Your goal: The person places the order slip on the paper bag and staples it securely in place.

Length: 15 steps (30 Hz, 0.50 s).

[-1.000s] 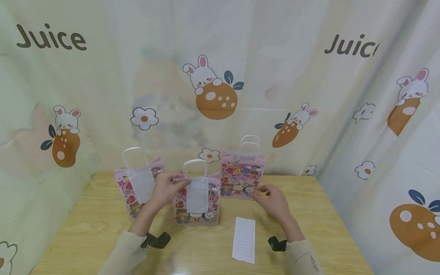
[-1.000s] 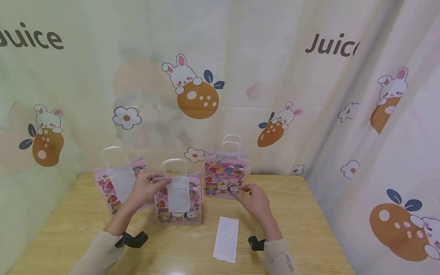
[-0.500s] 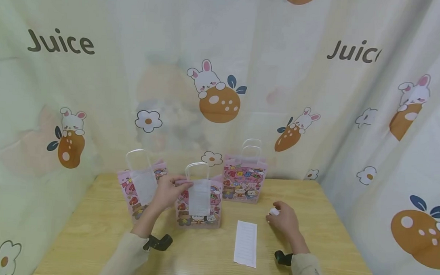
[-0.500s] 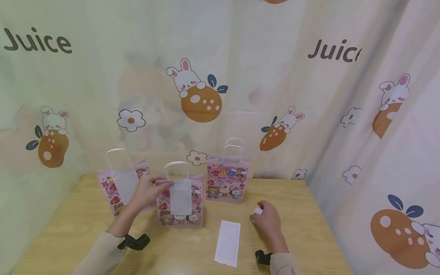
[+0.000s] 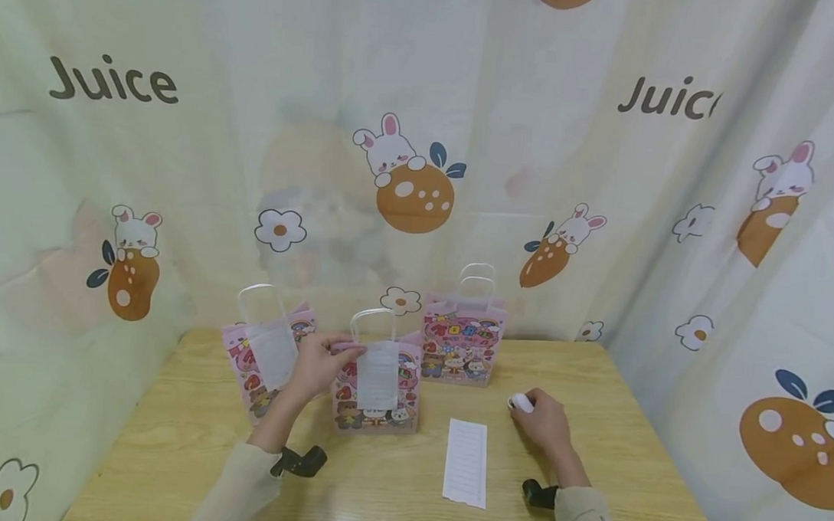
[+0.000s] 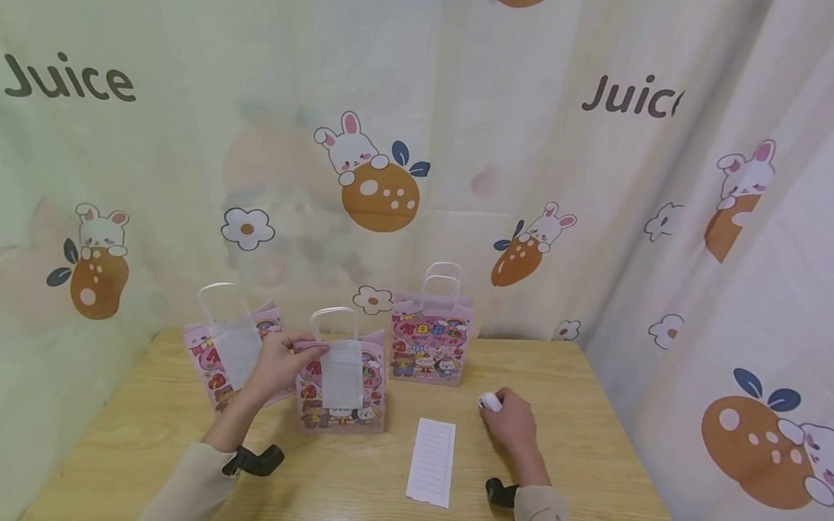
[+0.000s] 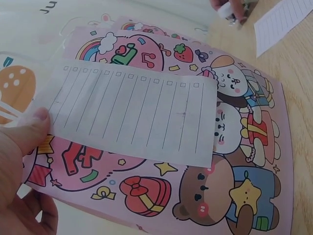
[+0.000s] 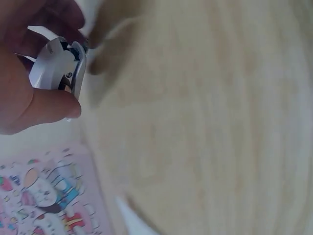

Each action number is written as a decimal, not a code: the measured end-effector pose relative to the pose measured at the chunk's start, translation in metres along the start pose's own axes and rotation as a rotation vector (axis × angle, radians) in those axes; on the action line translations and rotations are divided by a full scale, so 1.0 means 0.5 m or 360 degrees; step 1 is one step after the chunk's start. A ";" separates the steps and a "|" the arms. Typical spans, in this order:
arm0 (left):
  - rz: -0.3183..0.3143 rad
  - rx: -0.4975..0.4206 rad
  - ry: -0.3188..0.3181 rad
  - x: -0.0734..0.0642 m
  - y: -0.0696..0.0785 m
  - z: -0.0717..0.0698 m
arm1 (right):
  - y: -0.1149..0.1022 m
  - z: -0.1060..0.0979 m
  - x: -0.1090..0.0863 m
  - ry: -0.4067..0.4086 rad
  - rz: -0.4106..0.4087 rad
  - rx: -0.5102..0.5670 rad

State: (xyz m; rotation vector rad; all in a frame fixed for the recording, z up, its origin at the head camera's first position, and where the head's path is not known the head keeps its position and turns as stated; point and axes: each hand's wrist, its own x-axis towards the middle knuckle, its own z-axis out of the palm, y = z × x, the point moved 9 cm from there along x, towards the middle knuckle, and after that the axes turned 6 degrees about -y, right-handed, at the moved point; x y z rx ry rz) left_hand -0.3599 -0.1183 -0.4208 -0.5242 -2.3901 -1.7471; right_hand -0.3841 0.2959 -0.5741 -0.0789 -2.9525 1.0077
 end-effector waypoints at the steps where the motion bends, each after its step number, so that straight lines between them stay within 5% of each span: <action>1: 0.0008 0.0009 0.0000 -0.002 0.009 0.000 | -0.005 -0.001 0.000 -0.0012 -0.0004 0.0027; 15: 0.0034 -0.0001 0.0021 -0.005 0.014 0.000 | -0.164 0.013 -0.034 -0.0525 -0.0046 0.0974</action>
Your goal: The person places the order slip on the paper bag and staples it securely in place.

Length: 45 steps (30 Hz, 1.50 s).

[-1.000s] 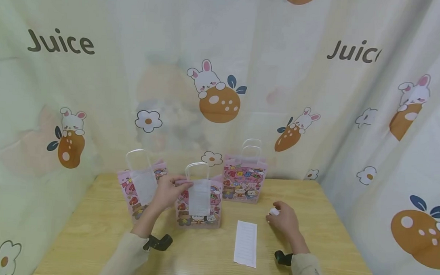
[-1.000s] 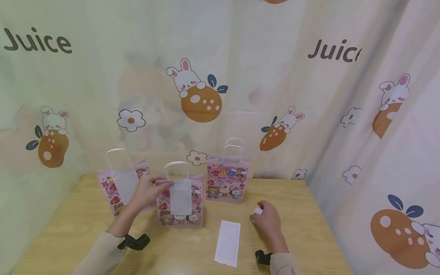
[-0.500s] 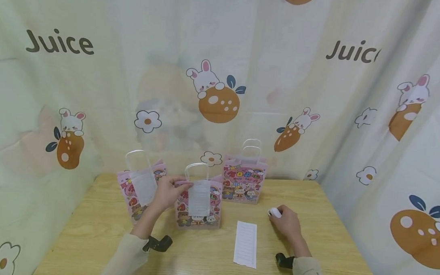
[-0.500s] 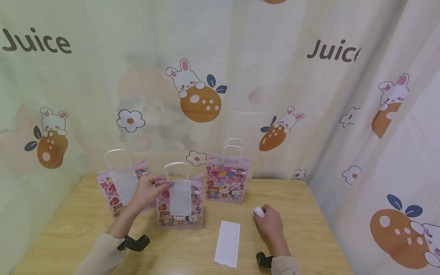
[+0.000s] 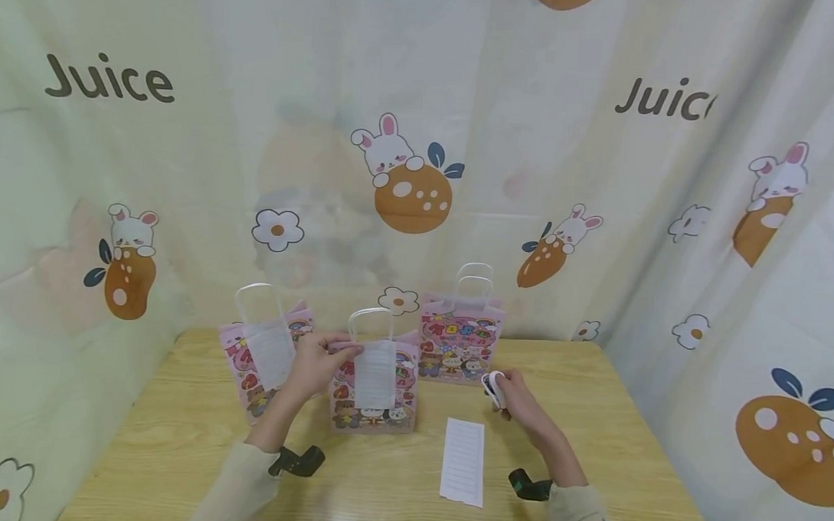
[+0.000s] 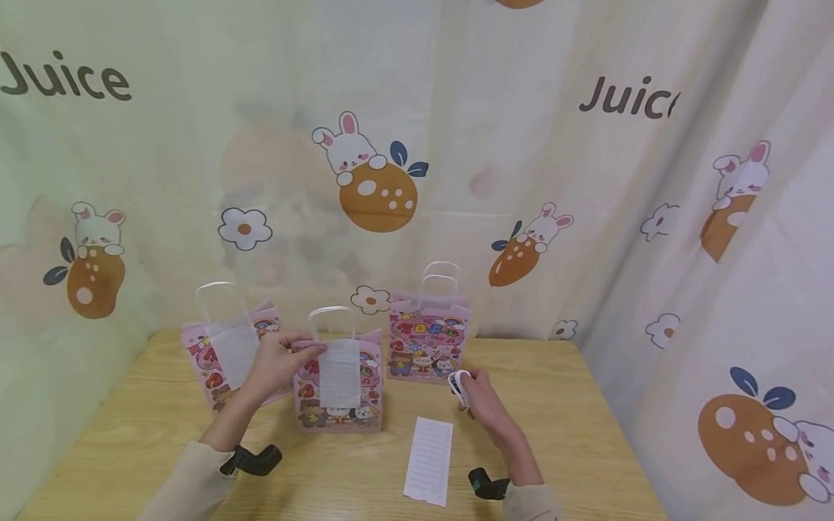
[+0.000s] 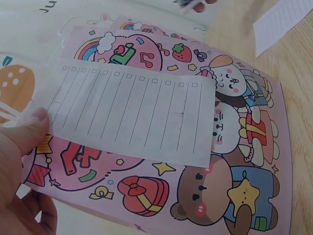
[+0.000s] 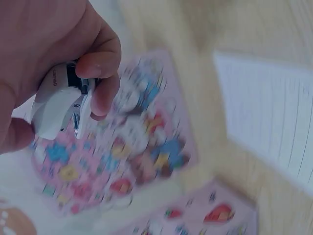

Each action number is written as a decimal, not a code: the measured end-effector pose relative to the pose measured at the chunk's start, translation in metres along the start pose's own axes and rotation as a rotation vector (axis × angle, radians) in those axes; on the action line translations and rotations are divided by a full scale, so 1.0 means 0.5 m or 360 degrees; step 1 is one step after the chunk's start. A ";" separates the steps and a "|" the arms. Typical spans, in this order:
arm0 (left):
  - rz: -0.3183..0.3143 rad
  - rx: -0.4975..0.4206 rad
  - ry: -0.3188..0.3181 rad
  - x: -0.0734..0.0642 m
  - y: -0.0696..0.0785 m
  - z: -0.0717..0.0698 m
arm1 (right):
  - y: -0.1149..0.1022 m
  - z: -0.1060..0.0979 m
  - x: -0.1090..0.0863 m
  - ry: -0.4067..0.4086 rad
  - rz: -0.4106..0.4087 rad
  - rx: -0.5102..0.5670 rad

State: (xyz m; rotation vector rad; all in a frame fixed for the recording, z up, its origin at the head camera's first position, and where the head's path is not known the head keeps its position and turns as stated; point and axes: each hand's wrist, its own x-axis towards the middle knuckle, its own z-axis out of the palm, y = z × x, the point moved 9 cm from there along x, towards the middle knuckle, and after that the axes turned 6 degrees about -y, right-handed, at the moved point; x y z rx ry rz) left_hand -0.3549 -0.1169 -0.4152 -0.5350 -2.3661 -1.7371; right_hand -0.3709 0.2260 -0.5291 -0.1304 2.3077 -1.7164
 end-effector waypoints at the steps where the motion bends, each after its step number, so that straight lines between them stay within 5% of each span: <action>1: -0.0007 0.0000 -0.0004 0.000 0.000 0.000 | -0.011 0.007 -0.002 -0.0016 -0.0018 0.0017; 12: -0.0031 0.0022 -0.0016 0.003 0.006 0.002 | -0.122 0.054 -0.021 0.0056 -0.0314 0.0026; 19: -0.0023 -0.0022 0.0025 0.024 -0.076 -0.004 | -0.217 0.126 -0.027 -0.0058 -0.0500 0.0192; 23: -0.0012 -0.0025 0.0022 0.024 -0.081 -0.004 | -0.272 0.186 -0.031 -0.0203 -0.0584 0.0163; 28: 0.0032 -0.0032 0.0004 0.022 -0.077 0.000 | -0.313 0.245 -0.023 -0.0288 -0.0676 0.0004; 39: 0.0065 0.0011 -0.0009 0.024 -0.071 0.001 | -0.376 0.291 0.001 -0.0118 -0.0939 -0.0608; 45: 0.0080 0.0004 -0.0016 0.022 -0.066 0.002 | -0.393 0.314 0.019 -0.0140 -0.0930 -0.0961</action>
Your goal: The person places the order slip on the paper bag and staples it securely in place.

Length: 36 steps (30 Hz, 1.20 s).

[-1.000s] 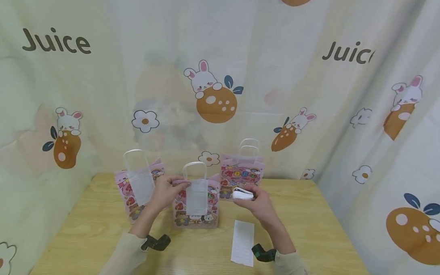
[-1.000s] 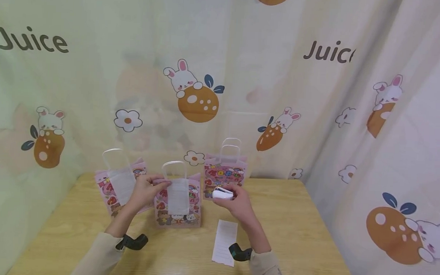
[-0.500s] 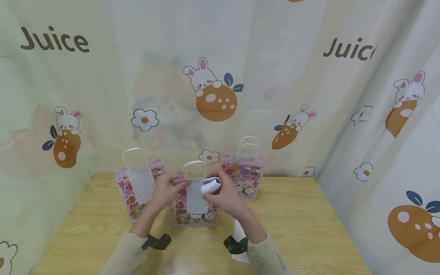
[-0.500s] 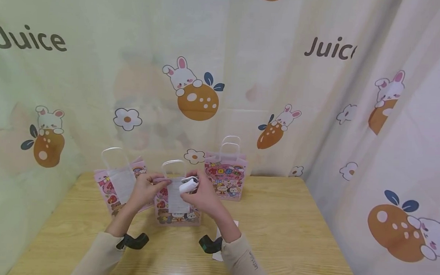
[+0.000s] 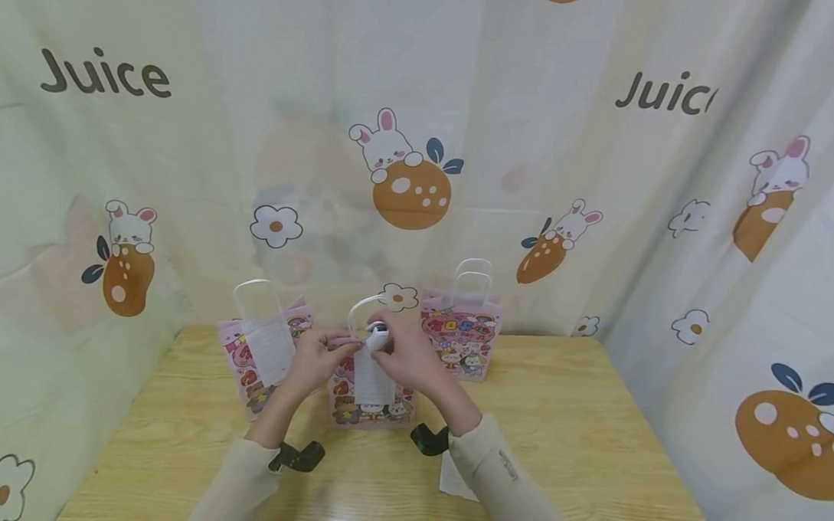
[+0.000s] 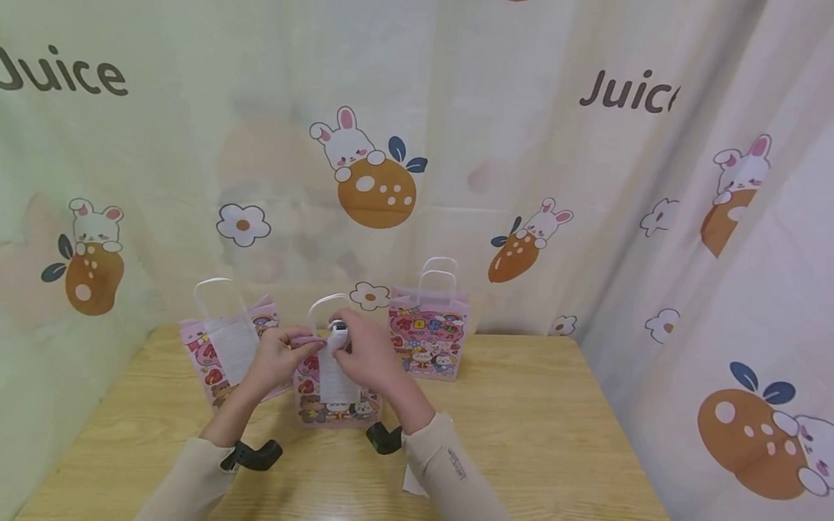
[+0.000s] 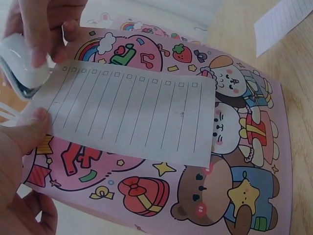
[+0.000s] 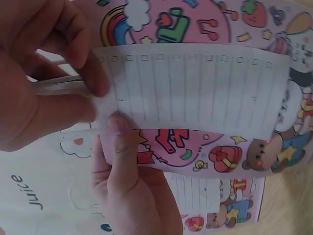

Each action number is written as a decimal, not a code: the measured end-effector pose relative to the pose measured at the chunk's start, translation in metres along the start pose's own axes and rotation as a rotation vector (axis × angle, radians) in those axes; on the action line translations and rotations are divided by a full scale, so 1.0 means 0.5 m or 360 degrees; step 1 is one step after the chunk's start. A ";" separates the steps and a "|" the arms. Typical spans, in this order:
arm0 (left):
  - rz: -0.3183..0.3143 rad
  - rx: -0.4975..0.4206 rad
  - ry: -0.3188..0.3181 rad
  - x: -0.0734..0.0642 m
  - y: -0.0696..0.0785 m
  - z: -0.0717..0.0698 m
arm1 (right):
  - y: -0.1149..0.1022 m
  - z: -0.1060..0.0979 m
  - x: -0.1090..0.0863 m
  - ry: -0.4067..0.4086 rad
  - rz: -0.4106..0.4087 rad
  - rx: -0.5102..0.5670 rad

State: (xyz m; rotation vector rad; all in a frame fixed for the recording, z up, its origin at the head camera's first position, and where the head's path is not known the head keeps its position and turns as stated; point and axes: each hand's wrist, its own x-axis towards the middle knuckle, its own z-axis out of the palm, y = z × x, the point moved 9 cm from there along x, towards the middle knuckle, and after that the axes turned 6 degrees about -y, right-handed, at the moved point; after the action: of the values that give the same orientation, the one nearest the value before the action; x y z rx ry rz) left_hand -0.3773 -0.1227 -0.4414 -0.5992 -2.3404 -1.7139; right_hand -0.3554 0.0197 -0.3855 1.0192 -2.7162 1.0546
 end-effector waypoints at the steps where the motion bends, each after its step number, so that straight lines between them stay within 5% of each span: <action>1: 0.0001 -0.0007 -0.0004 -0.001 0.001 0.001 | -0.003 0.002 0.003 -0.0026 0.0007 -0.0078; 6: 0.0023 -0.0019 -0.0011 -0.002 0.002 0.002 | -0.018 0.005 0.011 -0.0118 0.0037 -0.0400; 10: 0.0019 -0.0032 0.0002 -0.003 -0.002 -0.001 | -0.019 0.013 0.015 -0.0167 0.0087 -0.0489; 19: 0.0017 0.0019 -0.0052 -0.003 0.004 0.007 | 0.004 0.034 0.001 -0.0221 0.0068 -0.0141; 26: -0.0010 0.0108 -0.0121 0.000 0.022 0.012 | 0.014 0.032 0.004 -0.0186 -0.0025 -0.0141; 33: -0.0109 -0.0204 -0.0247 0.001 0.095 0.031 | 0.019 0.025 0.009 -0.0153 -0.0047 -0.0119; 36: -0.0096 -0.0307 -0.0283 0.003 0.101 0.043 | 0.020 0.028 0.007 -0.0151 -0.0035 -0.0131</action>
State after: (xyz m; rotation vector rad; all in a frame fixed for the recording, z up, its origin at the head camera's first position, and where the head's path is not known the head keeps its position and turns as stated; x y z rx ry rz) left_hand -0.3555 -0.0891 -0.4036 -0.7488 -2.3460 -2.0066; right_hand -0.3616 0.0147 -0.4011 1.1103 -2.7891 0.9057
